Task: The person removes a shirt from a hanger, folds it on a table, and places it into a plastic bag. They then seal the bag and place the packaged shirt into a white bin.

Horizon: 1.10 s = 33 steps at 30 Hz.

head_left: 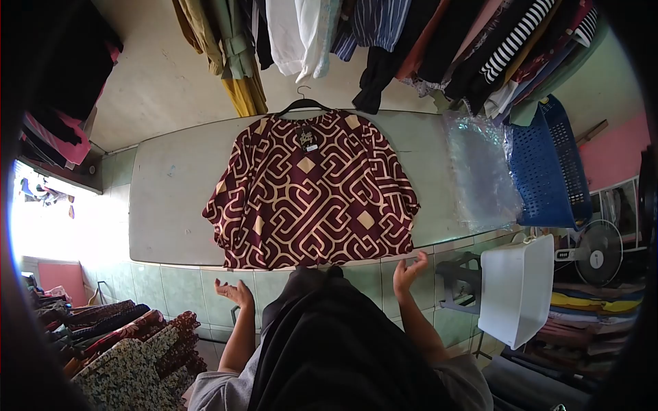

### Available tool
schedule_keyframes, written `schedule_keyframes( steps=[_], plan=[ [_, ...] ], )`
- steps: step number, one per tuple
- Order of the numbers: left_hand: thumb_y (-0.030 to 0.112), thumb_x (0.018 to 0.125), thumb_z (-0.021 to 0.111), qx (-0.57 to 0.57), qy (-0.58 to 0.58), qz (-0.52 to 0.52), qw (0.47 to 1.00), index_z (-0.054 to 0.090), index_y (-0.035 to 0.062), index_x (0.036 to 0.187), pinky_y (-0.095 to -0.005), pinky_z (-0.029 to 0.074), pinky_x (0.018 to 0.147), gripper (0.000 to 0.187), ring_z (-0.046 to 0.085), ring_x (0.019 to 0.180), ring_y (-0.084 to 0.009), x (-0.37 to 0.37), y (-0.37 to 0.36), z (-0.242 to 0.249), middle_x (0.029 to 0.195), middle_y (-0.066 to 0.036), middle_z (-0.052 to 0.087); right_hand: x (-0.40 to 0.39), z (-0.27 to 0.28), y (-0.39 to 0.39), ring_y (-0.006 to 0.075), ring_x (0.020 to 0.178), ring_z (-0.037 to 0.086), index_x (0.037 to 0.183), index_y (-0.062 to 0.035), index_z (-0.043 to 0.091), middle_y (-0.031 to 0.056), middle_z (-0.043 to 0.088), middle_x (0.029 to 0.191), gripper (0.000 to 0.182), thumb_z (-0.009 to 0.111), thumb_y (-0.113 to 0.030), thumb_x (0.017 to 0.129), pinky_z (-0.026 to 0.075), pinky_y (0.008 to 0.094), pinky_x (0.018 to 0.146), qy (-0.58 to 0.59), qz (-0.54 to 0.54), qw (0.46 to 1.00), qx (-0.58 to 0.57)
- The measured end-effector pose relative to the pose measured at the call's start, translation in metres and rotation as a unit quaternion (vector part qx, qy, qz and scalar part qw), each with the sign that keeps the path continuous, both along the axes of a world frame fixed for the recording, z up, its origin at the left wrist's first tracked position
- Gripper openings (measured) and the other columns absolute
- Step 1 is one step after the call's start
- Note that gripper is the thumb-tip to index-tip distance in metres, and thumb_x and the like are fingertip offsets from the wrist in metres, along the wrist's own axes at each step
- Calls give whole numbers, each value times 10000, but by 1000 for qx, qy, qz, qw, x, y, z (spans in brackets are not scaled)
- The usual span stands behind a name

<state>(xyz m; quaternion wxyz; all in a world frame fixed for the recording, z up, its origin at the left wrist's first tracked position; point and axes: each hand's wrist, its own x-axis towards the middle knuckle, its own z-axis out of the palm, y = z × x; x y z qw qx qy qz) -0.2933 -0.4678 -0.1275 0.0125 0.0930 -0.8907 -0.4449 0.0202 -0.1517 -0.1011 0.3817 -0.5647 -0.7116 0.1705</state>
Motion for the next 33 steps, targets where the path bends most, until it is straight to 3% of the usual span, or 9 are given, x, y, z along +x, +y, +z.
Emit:
schedule_keyframes(
  steps=[3,5,7,9,14,17,27,31,33],
  plan=[
    [-29,604,609,69,-50,-110,990,161,-10,1339,-360,207,1034,861,282,1213,-301,-1,5,-8,1316,-171,266,12,-28,3,362,1007,434,1134,43,375,200,437,1058,619,665,-23,591,324,429,913,42,-28,995,-88],
    [29,567,766,147,-95,-158,972,247,18,1331,-334,242,1018,924,337,1184,-252,-14,14,-10,1311,-128,327,17,-45,17,250,991,451,1191,-14,343,149,411,1102,674,656,24,595,416,344,782,-5,71,989,-131],
    [63,563,791,176,-173,-192,950,378,25,1259,-337,298,975,809,364,1156,-231,-30,15,-17,1295,-109,355,16,-52,27,209,951,505,1152,-6,418,120,497,1074,607,703,-22,616,438,316,750,35,90,985,-146],
    [155,656,758,109,-237,-188,947,548,6,1047,-332,418,788,468,530,904,-219,-32,14,-11,981,-90,572,8,-32,32,226,890,563,1087,12,485,151,576,1014,483,713,-100,675,451,324,743,161,118,906,-373],
    [135,792,625,-33,-18,-222,974,554,-20,1007,-317,428,731,275,542,787,-167,-21,-20,-2,858,-82,605,31,8,28,177,833,596,1013,19,558,131,628,923,258,608,-138,815,456,287,732,-2,209,902,-379],
    [45,867,484,151,106,-209,960,507,-19,1126,-283,419,790,268,557,906,-198,-16,-2,67,992,-129,591,39,31,24,137,812,569,1029,29,554,107,623,945,280,546,-201,869,441,273,727,129,209,949,-195],
    [174,861,545,57,259,-230,936,496,-52,1129,-379,447,790,354,576,916,-355,-153,113,122,1016,-228,587,-93,115,167,198,628,564,977,53,547,120,599,714,282,499,-214,899,434,270,603,82,172,978,-85],
    [164,779,628,-174,195,-233,937,334,-36,1254,-413,361,921,593,436,1088,-391,-141,148,131,1183,-253,445,-129,84,174,366,981,467,1179,0,425,199,508,1075,434,561,-215,827,374,451,875,-114,63,991,26],
    [147,761,631,-157,286,-251,911,323,-7,1253,-468,300,957,601,354,1152,-410,-113,156,113,1208,-247,402,-130,84,147,366,1019,446,1211,-25,398,178,472,1144,527,628,-174,761,360,466,893,-119,151,979,72]
  ],
)
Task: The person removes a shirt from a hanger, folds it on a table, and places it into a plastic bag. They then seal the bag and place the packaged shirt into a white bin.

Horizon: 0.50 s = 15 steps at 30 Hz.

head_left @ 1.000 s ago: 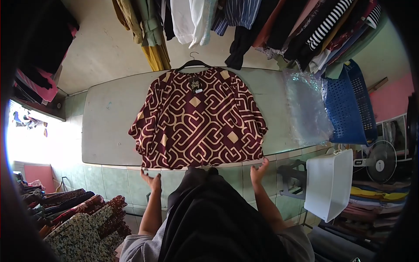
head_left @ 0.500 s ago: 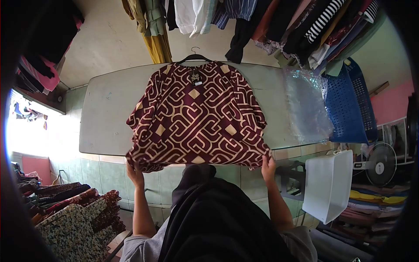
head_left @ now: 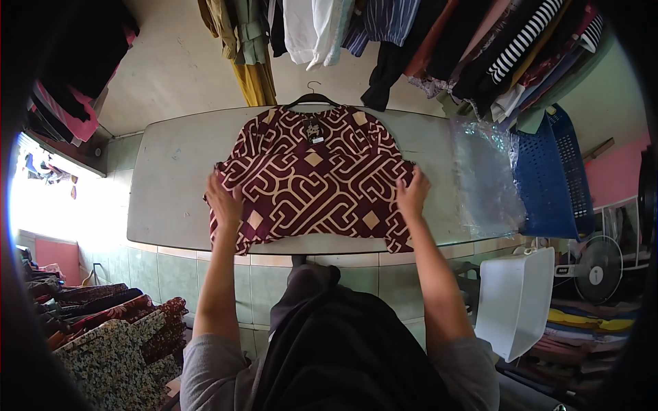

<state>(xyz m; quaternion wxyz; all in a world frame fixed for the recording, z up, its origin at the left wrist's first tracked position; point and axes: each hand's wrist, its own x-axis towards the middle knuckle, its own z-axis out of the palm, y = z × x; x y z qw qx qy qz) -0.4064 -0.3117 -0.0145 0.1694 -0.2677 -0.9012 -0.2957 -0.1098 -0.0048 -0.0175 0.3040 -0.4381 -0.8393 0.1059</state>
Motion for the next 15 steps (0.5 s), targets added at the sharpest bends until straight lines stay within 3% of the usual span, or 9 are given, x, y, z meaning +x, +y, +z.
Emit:
schedule_keyframes(
  steps=[2,4,6,10,12,14,15],
  plan=[
    [123,731,648,13,-3,-179,984,444,12,1155,-456,345,913,483,429,1079,-368,41,4,11,1143,-191,474,4,5,-38,349,1034,453,1208,-35,407,164,452,1164,560,663,-155,724,364,445,907,31,182,983,-3],
    [208,694,694,-33,-52,-347,936,511,70,1129,-450,333,957,492,462,1070,-323,79,0,19,1124,-154,495,13,4,-76,342,1070,442,1211,-53,409,141,460,1158,566,673,-183,727,375,431,912,46,330,943,-24],
    [268,654,722,-95,-77,-422,898,548,99,1104,-442,323,985,511,482,1066,-269,100,-2,10,1117,-105,509,22,2,-101,335,1108,429,1174,-54,452,128,466,1146,536,690,-194,715,387,420,923,-5,386,919,-81],
    [178,674,686,-85,-116,-414,899,604,70,973,-407,376,929,328,505,1012,-270,107,-5,-18,1058,-91,545,28,-21,-107,316,1117,432,1091,-45,529,116,471,1135,427,688,-165,714,401,407,929,-59,380,919,-85],
    [144,701,662,-66,-114,-403,906,619,63,932,-392,394,903,249,515,993,-270,107,-4,-26,1028,-86,560,30,-35,-106,302,1123,434,1002,-35,587,106,467,1135,291,662,-125,736,398,389,946,-72,365,927,-43],
    [84,734,617,-49,-108,-382,917,623,40,852,-374,431,829,127,549,906,-277,109,3,-17,909,-90,595,25,-30,-107,293,1076,473,962,-35,606,103,505,1087,218,638,-102,757,429,385,901,-58,352,934,-18],
    [84,734,617,-48,-104,-383,917,623,40,852,-374,431,829,127,549,906,-277,108,6,-13,909,-90,595,22,-27,-106,289,1045,492,957,-30,603,104,527,1053,200,625,-97,771,442,376,877,-35,342,936,-75]
  ],
)
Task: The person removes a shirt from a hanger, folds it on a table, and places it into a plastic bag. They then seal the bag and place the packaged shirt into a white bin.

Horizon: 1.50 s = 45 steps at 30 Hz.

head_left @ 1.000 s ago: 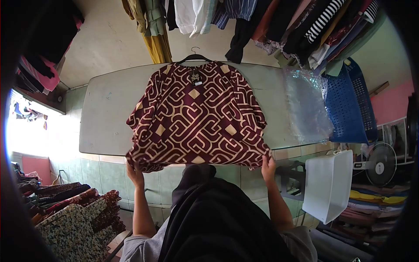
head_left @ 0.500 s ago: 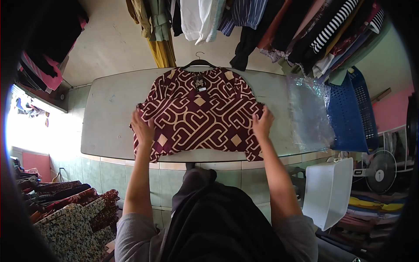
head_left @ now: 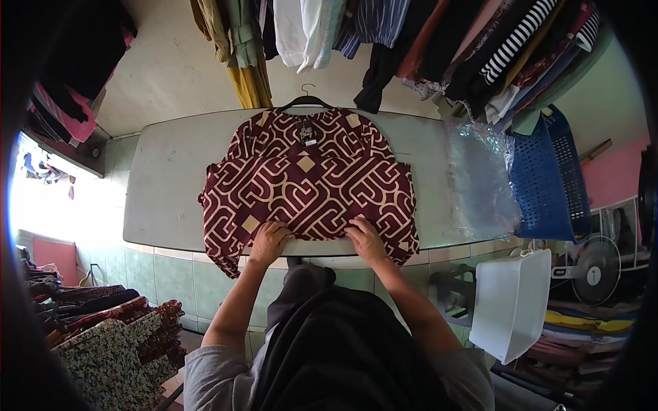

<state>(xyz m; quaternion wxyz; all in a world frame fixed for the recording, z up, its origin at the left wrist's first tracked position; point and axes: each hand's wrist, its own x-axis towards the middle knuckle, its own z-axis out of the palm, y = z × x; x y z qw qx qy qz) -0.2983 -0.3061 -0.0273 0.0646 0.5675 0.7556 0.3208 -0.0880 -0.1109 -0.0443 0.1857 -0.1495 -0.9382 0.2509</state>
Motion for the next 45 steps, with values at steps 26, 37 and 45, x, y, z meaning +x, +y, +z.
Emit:
schedule_keyframes(
  steps=[26,37,45],
  plan=[
    [51,677,567,-128,-57,0,990,600,31,914,-383,458,711,240,570,832,-316,65,-46,187,844,-146,594,39,196,-45,322,815,596,985,-11,559,158,612,887,223,574,-17,762,462,355,717,-119,18,987,-105],
    [195,663,656,-142,-127,52,980,515,-20,1072,-342,504,646,483,634,756,-302,67,-14,140,858,-189,624,0,183,-68,296,940,587,1101,26,502,216,575,1021,431,662,-156,745,474,328,774,-265,53,945,-182],
    [-9,690,508,-49,104,9,993,533,-5,1029,-441,461,752,340,570,926,-335,49,-3,95,879,-210,574,1,54,-19,277,1043,528,1116,24,518,153,529,1130,330,525,11,787,411,307,878,-94,-38,964,-246]
  ],
)
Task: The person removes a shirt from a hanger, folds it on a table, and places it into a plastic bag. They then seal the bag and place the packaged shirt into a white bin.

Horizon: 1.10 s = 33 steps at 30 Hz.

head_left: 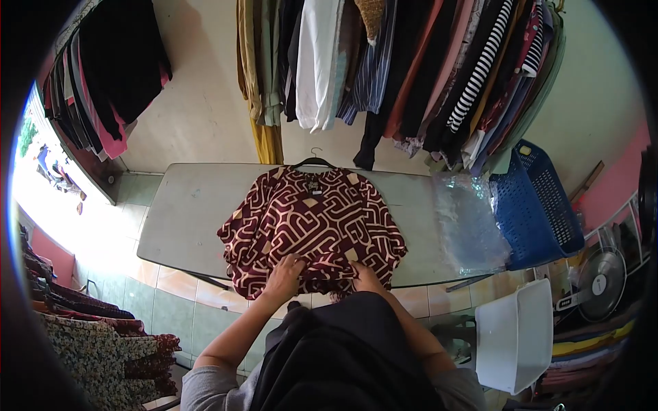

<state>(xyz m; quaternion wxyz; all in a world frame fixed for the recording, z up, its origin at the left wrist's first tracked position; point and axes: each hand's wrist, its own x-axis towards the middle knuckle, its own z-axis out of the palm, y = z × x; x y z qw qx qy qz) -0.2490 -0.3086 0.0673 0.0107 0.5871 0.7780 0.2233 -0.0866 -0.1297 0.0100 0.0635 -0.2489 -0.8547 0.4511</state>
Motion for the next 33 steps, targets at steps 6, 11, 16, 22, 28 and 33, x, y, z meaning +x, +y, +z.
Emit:
schedule_keyframes(
  steps=[6,11,16,22,28,33],
  plan=[
    [40,746,447,56,-330,32,942,422,-46,1163,-409,455,741,427,588,824,-389,-17,32,-27,827,-265,592,-13,91,-24,250,1008,572,1203,-41,468,191,573,1076,418,575,-115,805,409,275,863,76,-33,983,-161],
    [86,729,550,-209,-258,-34,943,533,-34,1061,-369,454,813,353,591,896,-315,-17,43,32,851,-185,626,-21,-1,12,297,850,603,1215,17,437,188,542,1103,585,637,-240,729,490,358,769,-121,37,963,237],
    [64,684,578,-158,-35,-31,986,591,-21,1015,-417,449,852,342,568,964,-328,-60,49,-9,930,-229,595,-19,-22,27,318,983,562,1179,18,476,194,567,1047,503,630,-176,741,438,362,878,110,-18,994,16],
    [132,723,572,-186,-309,-32,932,553,-30,1058,-433,436,853,373,521,1010,-385,-74,73,-15,983,-302,555,-31,8,36,297,1042,547,1198,-7,473,196,557,1118,463,570,-200,789,433,350,885,-49,-70,995,-52],
    [286,746,610,-402,-165,-133,891,533,21,1117,-448,462,811,463,582,920,-369,-65,92,31,955,-270,585,-28,-8,45,329,910,575,1139,-22,519,196,587,993,427,573,-224,767,459,355,823,118,-59,963,234],
    [146,699,611,-275,-76,-76,955,488,32,1135,-429,459,827,467,561,975,-340,-82,104,-47,994,-208,590,-25,0,32,288,968,585,1133,24,507,184,593,1061,481,586,-328,815,444,316,828,97,-67,980,-158]
  ],
)
